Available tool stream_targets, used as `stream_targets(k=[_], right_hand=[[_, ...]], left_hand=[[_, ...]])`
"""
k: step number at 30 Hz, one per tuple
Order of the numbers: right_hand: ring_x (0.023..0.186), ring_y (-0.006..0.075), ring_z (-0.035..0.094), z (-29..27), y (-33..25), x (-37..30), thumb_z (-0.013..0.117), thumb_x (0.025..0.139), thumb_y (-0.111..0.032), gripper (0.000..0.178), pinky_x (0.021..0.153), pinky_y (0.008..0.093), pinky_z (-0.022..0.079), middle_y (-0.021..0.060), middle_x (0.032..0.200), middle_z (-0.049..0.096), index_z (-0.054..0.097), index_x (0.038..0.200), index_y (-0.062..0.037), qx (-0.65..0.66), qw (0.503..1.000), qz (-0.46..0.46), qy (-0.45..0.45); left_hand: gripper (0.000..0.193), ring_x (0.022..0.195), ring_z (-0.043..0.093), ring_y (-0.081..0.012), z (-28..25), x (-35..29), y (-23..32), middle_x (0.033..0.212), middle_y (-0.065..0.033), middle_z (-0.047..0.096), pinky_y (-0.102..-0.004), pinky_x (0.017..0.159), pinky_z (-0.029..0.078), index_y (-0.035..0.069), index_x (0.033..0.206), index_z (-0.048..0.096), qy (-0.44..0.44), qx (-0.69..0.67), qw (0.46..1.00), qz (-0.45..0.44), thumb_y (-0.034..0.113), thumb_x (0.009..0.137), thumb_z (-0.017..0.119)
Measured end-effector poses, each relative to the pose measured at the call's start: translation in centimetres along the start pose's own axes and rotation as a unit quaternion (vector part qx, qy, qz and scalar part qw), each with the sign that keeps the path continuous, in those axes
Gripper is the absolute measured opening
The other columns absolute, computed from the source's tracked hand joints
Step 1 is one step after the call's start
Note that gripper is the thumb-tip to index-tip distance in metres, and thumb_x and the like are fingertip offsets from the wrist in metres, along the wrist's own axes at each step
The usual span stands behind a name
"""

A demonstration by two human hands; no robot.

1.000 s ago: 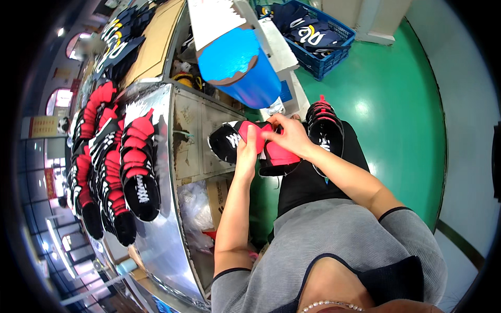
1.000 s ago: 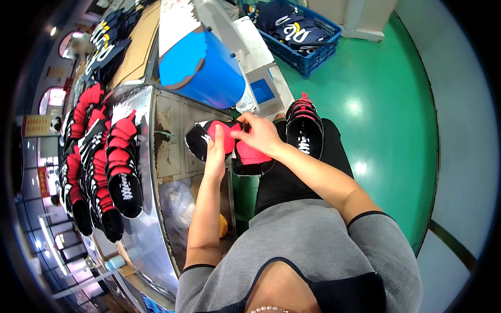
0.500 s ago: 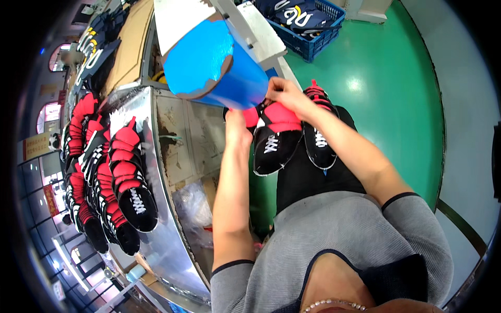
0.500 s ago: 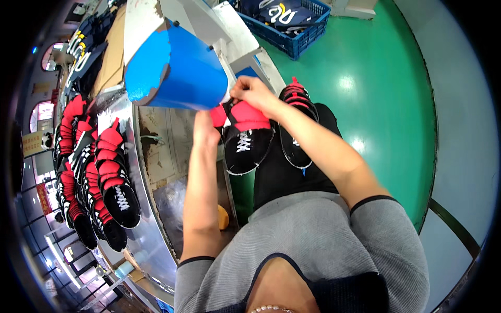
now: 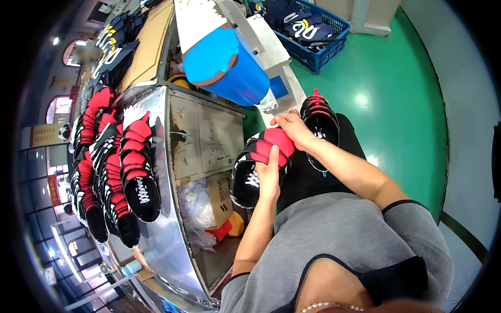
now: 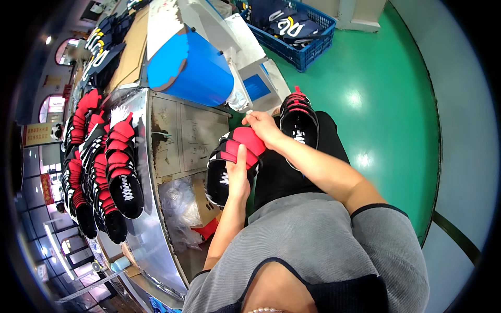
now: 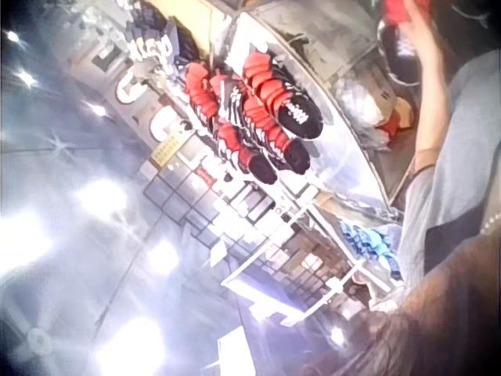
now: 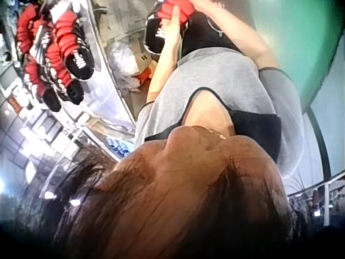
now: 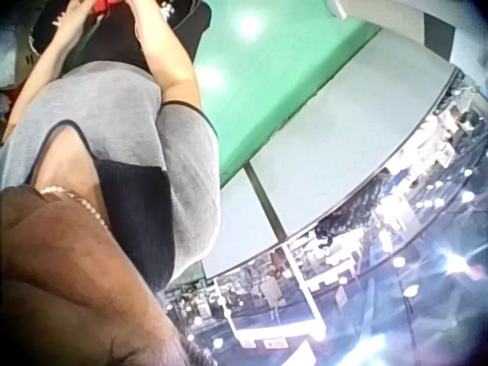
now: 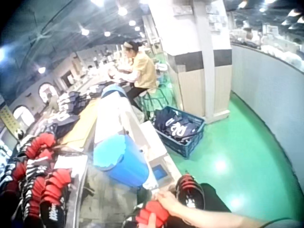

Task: The person moves between workstations in a factory, collecting stacked shoe uppers and using a mechanical press to attach components to individual shoes before placing the finished parts into a basket.

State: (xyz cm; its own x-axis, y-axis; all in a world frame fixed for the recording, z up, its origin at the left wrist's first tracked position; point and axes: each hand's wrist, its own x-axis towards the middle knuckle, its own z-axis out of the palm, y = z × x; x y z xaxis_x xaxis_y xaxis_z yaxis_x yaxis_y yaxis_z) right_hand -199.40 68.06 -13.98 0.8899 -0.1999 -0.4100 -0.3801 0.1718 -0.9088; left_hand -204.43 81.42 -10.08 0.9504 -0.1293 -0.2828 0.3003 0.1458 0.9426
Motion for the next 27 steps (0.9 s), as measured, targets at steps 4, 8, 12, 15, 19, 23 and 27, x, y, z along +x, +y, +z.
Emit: stream_targets(k=[4,8,12,15,19,23,27], right_hand=[[0.08,0.0126,0.054,-1.9,1.5,1.4,0.051,0.092,-0.013,0.016,0.073,0.0233,0.044,0.0047,0.088,0.058,0.062,0.097,-0.0021,0.096,0.991,-0.049,0.075],[0.073,0.0142,0.056,-3.6,1.7,0.9,0.069,0.08,-0.022,0.033,0.069,0.029,0.047,0.0069,0.083,0.061,0.058,0.104,-0.0032,-0.111,0.97,-0.205,0.068],[0.074,0.0194,0.061,0.8,-3.6,-1.9,0.074,0.074,-0.033,0.045,0.069,0.0305,0.048,0.0076,0.085,0.064,0.057,0.102,-0.0027,-0.186,0.962,-0.196,0.049],[0.075,0.022,0.063,0.4,-1.6,1.8,0.064,0.084,-0.028,0.028,0.069,0.0333,0.047,0.0121,0.082,0.066,0.059,0.091,-0.0007,-0.11,0.965,-0.22,0.092],[0.073,0.0147,0.062,-0.4,-0.8,4.3,0.066,0.084,-0.016,0.018,0.067,0.0282,0.046,0.0081,0.078,0.064,0.058,0.084,0.0003,0.113,0.979,-0.168,-0.024],[0.075,0.0128,0.061,-1.9,-1.2,5.8,0.066,0.085,-0.016,0.018,0.07,0.0248,0.045,0.0046,0.077,0.062,0.054,0.077,-0.0053,0.191,0.973,-0.076,-0.109],[0.073,0.0132,0.06,-2.1,-2.6,6.7,0.058,0.091,-0.021,0.021,0.069,0.0243,0.046,0.0075,0.077,0.064,0.056,0.079,-0.0038,0.16,0.98,-0.03,-0.117]], left_hand=[[0.025,0.092,0.055,-0.0094,-2.4,1.7,1.7,0.099,-0.001,0.06,-0.0271,0.084,0.043,0.005,0.105,0.059,0.008,0.003,1.0,-0.02,0.023,0.089,0.062],[0.024,0.085,0.055,-0.0089,-3.1,4.7,3.9,0.093,0.0011,0.059,-0.0269,0.079,0.043,0.006,0.1,0.06,0.017,0.07,0.997,0.018,0.028,0.089,0.061],[0.026,0.091,0.056,-0.0106,-2.8,7.5,4.3,0.099,-0.0009,0.061,-0.0286,0.084,0.042,0.005,0.105,0.059,-0.03,0.092,0.995,0.01,0.025,0.088,0.063],[0.03,0.096,0.056,-0.0118,-1.6,9.3,4.5,0.104,-0.0022,0.061,-0.0295,0.087,0.042,0.005,0.11,0.057,-0.045,0.115,0.992,0.026,0.023,0.087,0.064],[0.031,0.098,0.055,-0.0125,-1.9,11.6,4.1,0.107,-0.0027,0.06,-0.0292,0.088,0.042,0.003,0.113,0.056,-0.061,0.104,0.992,0.041,0.019,0.087,0.063],[0.03,0.098,0.057,-0.0142,-0.8,13.1,3.8,0.108,-0.004,0.061,-0.0303,0.087,0.043,0.001,0.112,0.057,-0.038,0.022,0.999,0.0,0.015,0.086,0.061],[0.027,0.1,0.06,-0.021,-2.5,17.1,2.2,0.108,-0.0089,0.063,-0.0362,0.089,0.046,0.001,0.107,0.059,0.016,-0.146,0.972,-0.182,0.019,0.086,0.059]])
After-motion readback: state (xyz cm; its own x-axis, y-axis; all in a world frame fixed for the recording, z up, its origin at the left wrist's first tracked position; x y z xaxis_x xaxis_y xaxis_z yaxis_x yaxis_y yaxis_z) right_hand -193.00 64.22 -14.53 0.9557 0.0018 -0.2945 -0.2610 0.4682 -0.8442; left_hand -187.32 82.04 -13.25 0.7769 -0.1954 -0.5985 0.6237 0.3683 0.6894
